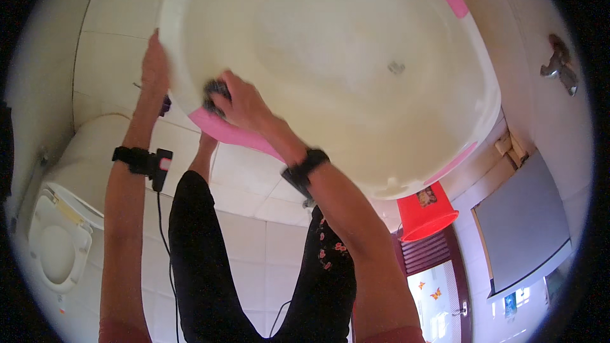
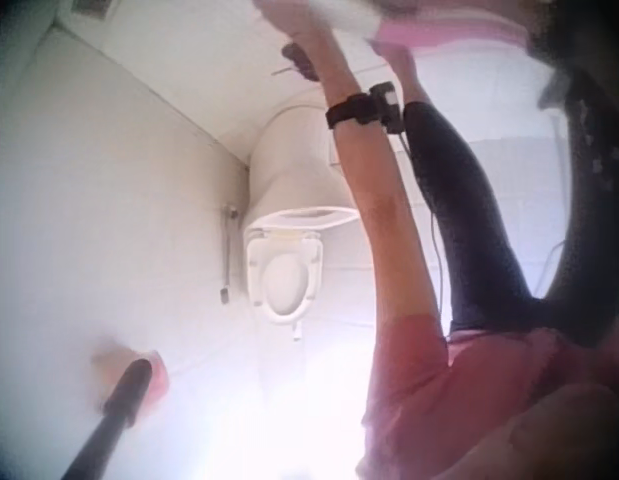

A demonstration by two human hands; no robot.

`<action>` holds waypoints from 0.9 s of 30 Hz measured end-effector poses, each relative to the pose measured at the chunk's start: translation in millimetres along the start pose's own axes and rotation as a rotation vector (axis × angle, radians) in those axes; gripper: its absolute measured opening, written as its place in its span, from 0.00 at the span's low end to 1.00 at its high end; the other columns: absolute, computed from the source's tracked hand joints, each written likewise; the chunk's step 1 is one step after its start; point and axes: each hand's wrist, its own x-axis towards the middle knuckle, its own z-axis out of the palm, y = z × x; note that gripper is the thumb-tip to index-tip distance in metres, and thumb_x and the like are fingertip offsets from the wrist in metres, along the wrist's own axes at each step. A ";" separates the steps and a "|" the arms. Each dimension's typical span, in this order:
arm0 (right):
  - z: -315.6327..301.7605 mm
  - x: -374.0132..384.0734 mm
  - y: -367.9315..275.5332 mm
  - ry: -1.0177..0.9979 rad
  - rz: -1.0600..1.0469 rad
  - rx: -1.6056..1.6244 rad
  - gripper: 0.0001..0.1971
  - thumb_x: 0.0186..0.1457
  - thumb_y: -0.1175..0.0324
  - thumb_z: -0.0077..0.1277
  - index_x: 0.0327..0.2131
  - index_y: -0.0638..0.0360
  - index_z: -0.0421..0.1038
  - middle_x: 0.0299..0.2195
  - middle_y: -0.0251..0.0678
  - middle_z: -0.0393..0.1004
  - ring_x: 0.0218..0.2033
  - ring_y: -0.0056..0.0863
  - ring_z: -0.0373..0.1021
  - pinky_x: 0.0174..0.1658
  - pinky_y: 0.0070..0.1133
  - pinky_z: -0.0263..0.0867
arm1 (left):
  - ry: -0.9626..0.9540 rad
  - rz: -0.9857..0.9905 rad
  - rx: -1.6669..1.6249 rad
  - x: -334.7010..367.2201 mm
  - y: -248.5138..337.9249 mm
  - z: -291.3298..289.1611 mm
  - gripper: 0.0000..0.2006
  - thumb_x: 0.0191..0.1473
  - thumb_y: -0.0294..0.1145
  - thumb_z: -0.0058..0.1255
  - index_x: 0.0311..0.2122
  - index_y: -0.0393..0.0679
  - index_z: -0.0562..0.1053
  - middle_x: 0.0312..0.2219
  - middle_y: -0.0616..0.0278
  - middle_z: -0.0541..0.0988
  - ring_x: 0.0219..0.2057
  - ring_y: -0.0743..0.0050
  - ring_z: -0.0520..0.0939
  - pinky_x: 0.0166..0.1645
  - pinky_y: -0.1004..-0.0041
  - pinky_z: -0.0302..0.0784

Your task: Cleaning a baby bathtub using a scouring pad and cloth in a bathroom.

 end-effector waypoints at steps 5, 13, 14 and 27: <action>16.5 -33.6 -50.3 -0.079 -0.169 -0.391 0.12 0.43 0.69 0.52 0.33 0.55 0.62 0.30 0.37 0.63 0.31 0.36 0.67 0.30 0.27 0.64 | -0.221 -0.251 -0.299 -25.7 12.9 3.6 0.21 0.56 0.48 0.31 0.44 0.41 0.66 0.36 0.62 0.72 0.39 0.74 0.71 0.45 0.74 0.66; -48.3 134.1 -115.3 0.447 -0.465 -0.805 0.11 0.45 0.62 0.49 0.35 0.48 0.66 0.31 0.32 0.65 0.28 0.35 0.68 0.25 0.30 0.64 | -0.525 -0.544 -0.468 -58.0 -63.6 -80.9 0.24 0.57 0.55 0.27 0.42 0.45 0.65 0.35 0.57 0.74 0.40 0.67 0.73 0.44 0.66 0.66; -45.7 132.9 -114.4 0.447 -0.444 -0.823 0.11 0.45 0.63 0.49 0.35 0.49 0.66 0.31 0.33 0.65 0.28 0.36 0.68 0.26 0.30 0.64 | -0.486 -0.567 -0.458 -64.7 -68.8 -84.2 0.24 0.56 0.57 0.27 0.40 0.45 0.66 0.30 0.60 0.75 0.36 0.70 0.74 0.41 0.68 0.66; -1.4 69.7 -96.2 -0.006 -0.661 -0.741 0.04 0.43 0.71 0.45 0.25 0.57 0.61 0.23 0.35 0.60 0.25 0.32 0.64 0.22 0.27 0.61 | -0.325 -0.508 -0.493 -71.0 -9.9 -63.1 0.31 0.51 0.65 0.30 0.41 0.44 0.65 0.24 0.63 0.72 0.30 0.74 0.71 0.37 0.71 0.67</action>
